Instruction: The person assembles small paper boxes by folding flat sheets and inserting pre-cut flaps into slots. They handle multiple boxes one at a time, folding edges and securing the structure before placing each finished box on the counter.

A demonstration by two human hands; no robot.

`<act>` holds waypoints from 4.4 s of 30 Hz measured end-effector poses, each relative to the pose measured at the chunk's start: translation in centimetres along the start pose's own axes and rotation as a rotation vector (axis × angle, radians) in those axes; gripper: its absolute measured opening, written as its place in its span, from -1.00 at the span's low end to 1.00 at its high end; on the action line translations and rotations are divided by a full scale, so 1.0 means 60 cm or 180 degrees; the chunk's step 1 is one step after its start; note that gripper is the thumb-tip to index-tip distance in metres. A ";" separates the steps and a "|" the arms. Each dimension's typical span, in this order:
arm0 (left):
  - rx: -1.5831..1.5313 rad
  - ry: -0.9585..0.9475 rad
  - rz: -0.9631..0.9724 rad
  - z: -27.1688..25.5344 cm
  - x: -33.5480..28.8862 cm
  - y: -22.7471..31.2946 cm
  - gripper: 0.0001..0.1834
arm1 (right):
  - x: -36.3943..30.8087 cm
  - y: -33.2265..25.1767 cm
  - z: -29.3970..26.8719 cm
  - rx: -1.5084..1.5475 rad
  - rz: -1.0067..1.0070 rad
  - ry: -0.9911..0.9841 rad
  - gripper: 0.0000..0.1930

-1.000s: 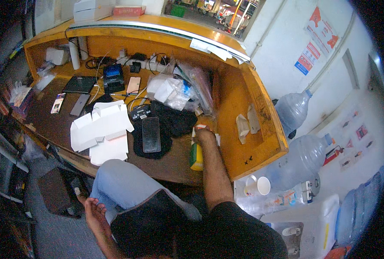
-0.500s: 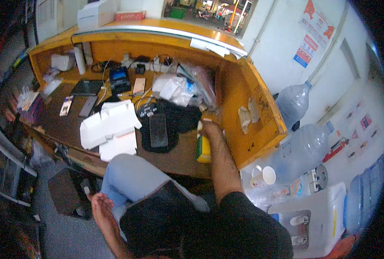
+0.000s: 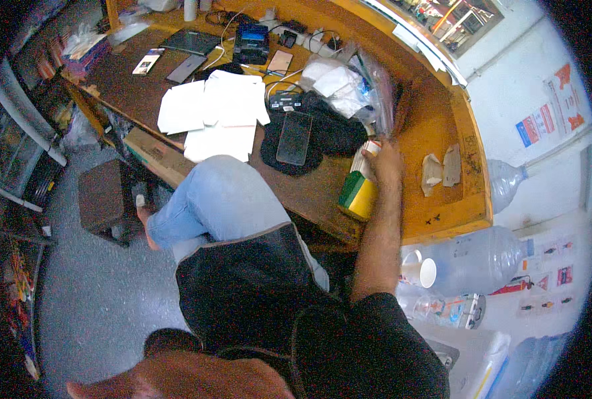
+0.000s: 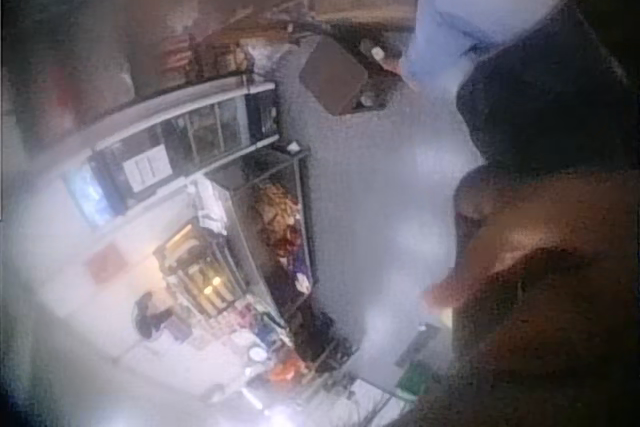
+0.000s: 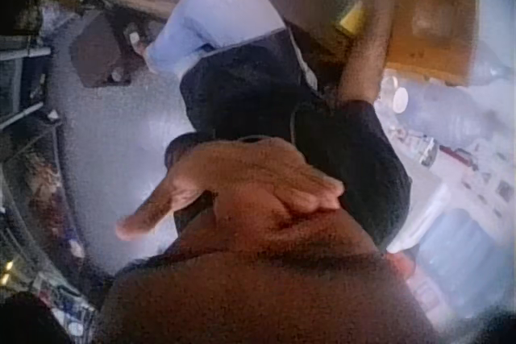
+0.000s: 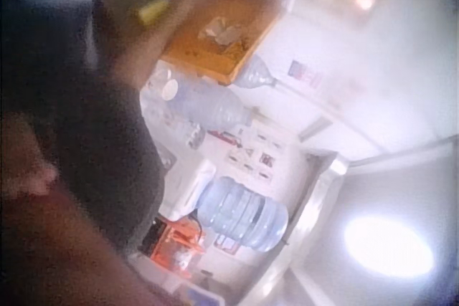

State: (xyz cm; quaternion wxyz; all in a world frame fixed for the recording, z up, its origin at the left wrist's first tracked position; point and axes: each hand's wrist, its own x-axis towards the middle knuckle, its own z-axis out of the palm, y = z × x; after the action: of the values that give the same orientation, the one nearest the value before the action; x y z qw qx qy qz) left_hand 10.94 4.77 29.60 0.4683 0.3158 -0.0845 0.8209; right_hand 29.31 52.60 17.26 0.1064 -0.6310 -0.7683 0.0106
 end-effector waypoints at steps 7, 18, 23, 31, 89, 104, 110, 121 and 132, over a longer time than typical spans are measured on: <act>0.1101 -0.0609 0.0185 -0.094 0.014 0.051 0.09 | -0.049 -0.207 -0.001 0.0816 -0.1936 0.1134 -0.51; 0.3679 0.0262 -0.0268 -0.140 -0.059 0.101 0.03 | 0.012 -0.500 0.236 0.0722 -0.2744 -0.0482 -0.58; 0.4099 0.2090 -0.0897 -0.176 -0.054 0.108 -0.31 | 0.006 -0.529 0.159 0.1028 -0.2614 0.0266 -0.77; 0.3638 0.2474 0.0483 -0.304 0.054 0.102 0.06 | -0.267 -0.573 -0.066 0.2044 -0.4971 0.0572 -0.67; 0.3624 0.3480 0.0546 -0.265 0.106 0.083 -0.79 | -0.205 -0.545 -0.097 0.4032 -0.5295 -0.0426 -0.69; 0.3110 0.2921 0.0474 -0.278 0.097 0.090 -0.78 | -0.202 -0.539 -0.090 0.4733 -0.4150 -0.2236 -0.86; 0.3067 0.3043 0.0493 -0.268 0.113 0.070 -0.74 | -0.204 -0.542 -0.086 0.4795 -0.4133 -0.2078 -0.85; 0.3026 0.2757 0.0749 -0.279 0.110 0.061 -0.77 | -0.201 -0.536 -0.093 0.4838 -0.4150 -0.1917 -0.85; 0.3640 0.2870 0.0818 -0.269 0.125 0.047 -0.79 | -0.193 -0.537 -0.090 0.4838 -0.4232 -0.1629 -0.86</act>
State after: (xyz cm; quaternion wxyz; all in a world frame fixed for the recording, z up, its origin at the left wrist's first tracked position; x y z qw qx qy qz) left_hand -1.17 15.60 21.84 0.1199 0.1301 0.5208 0.8352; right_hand 1.17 34.16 25.64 0.2941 0.1740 -0.7515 0.5644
